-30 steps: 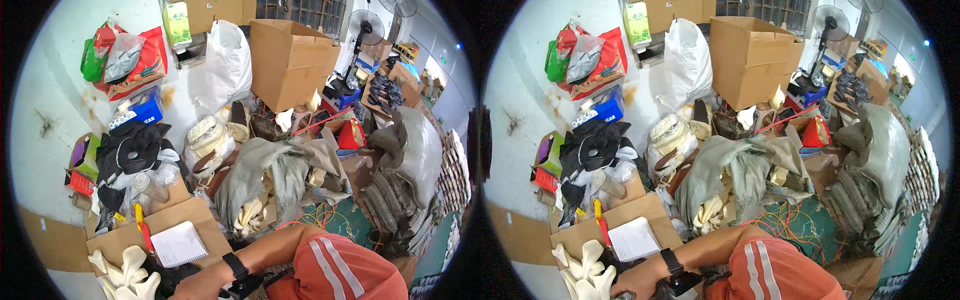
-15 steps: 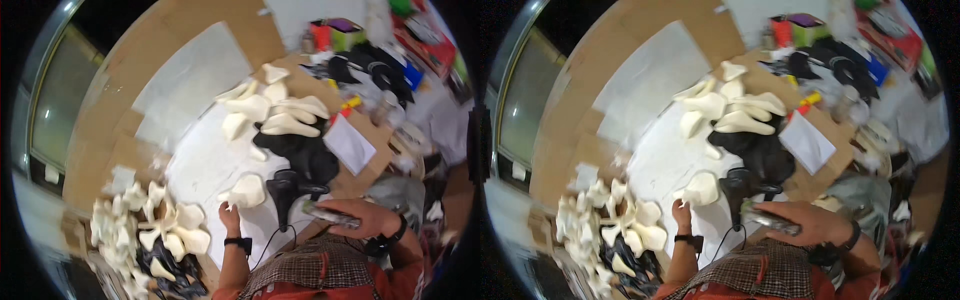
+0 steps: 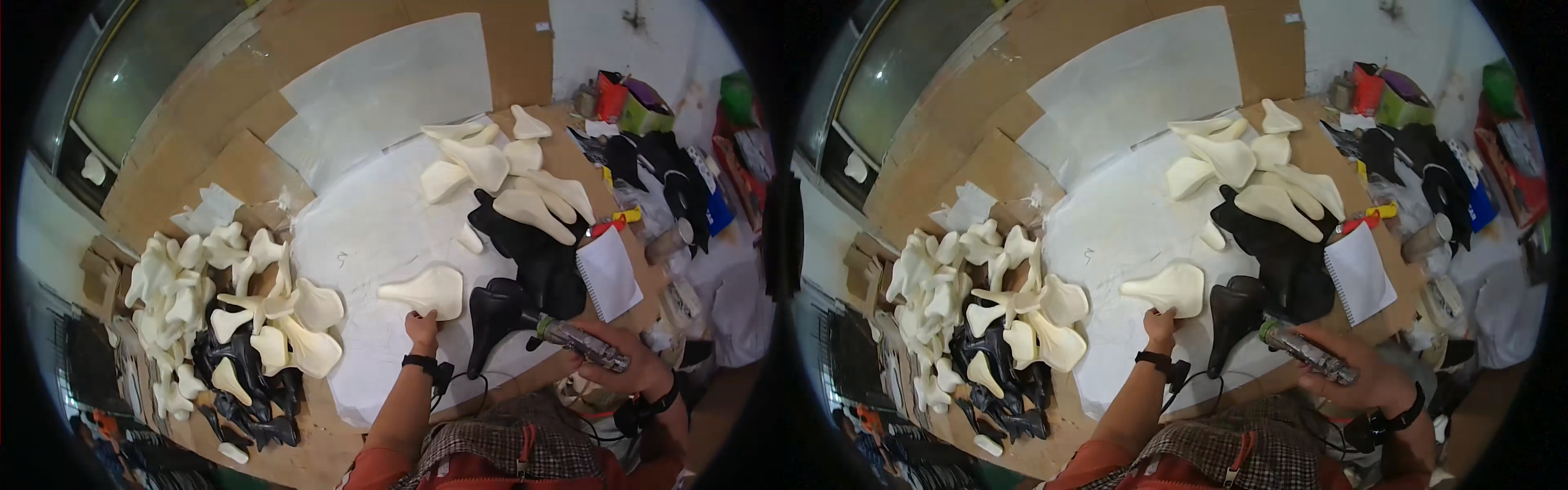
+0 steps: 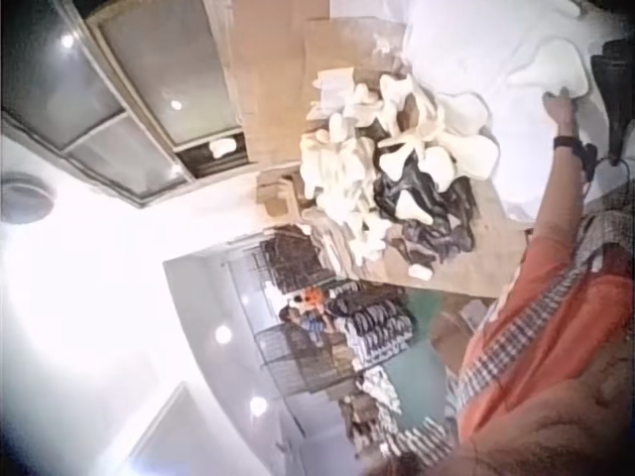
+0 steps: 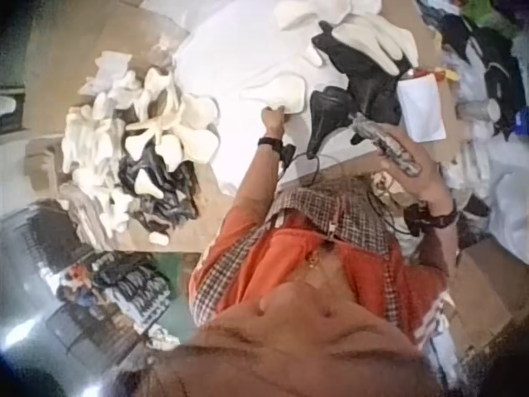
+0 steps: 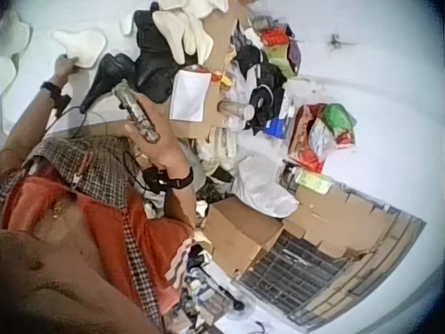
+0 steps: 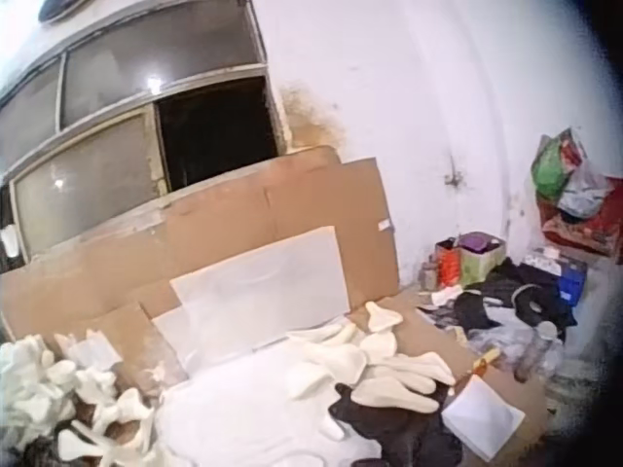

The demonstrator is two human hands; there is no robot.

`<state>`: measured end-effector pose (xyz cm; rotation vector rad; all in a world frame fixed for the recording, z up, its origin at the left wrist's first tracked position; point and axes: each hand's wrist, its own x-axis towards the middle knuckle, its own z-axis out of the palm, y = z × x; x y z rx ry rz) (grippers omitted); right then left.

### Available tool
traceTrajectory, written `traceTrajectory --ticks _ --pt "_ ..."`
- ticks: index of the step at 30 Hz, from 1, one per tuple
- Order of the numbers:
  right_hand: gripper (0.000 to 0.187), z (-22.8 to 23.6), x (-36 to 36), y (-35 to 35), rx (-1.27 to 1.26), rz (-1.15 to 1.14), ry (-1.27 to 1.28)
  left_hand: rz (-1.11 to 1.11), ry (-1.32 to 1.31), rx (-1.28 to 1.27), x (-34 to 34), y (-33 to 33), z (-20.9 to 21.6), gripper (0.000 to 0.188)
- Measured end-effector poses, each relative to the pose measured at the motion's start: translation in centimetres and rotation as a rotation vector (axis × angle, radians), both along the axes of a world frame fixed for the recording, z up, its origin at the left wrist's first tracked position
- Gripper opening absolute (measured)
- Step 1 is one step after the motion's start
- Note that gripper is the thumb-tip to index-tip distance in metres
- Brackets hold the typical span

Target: The person retrieves white bicycle seats from a large sack and places them on a workbench. Using a spray gun, they apply black paint to the seats one by one, then set the painted items aside. The process is repeated for multiple seats throughout the clip.

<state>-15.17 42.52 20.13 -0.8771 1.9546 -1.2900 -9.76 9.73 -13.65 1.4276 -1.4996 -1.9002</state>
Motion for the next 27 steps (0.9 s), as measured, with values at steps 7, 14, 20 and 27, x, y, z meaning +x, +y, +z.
traceTrajectory --ticks 7,14,20,27 --pt "0.053 1.4 -2.2 -2.3 0.062 0.232 0.105 -0.111 0.016 -0.316 5.1 -5.7 6.9 0.032" --pt "0.052 3.1 -1.8 -7.1 -0.112 0.233 0.12 -0.094 -0.054 -0.311 8.8 -7.0 5.9 0.033" --pt "0.058 1.1 -4.1 -5.5 -0.017 0.288 0.036 0.212 0.013 -0.311 14.6 -12.7 3.6 0.02" --pt "0.056 -1.8 -8.2 -2.9 -0.06 -0.053 -0.284 0.377 -0.254 -0.849 10.5 -22.4 6.5 0.042"
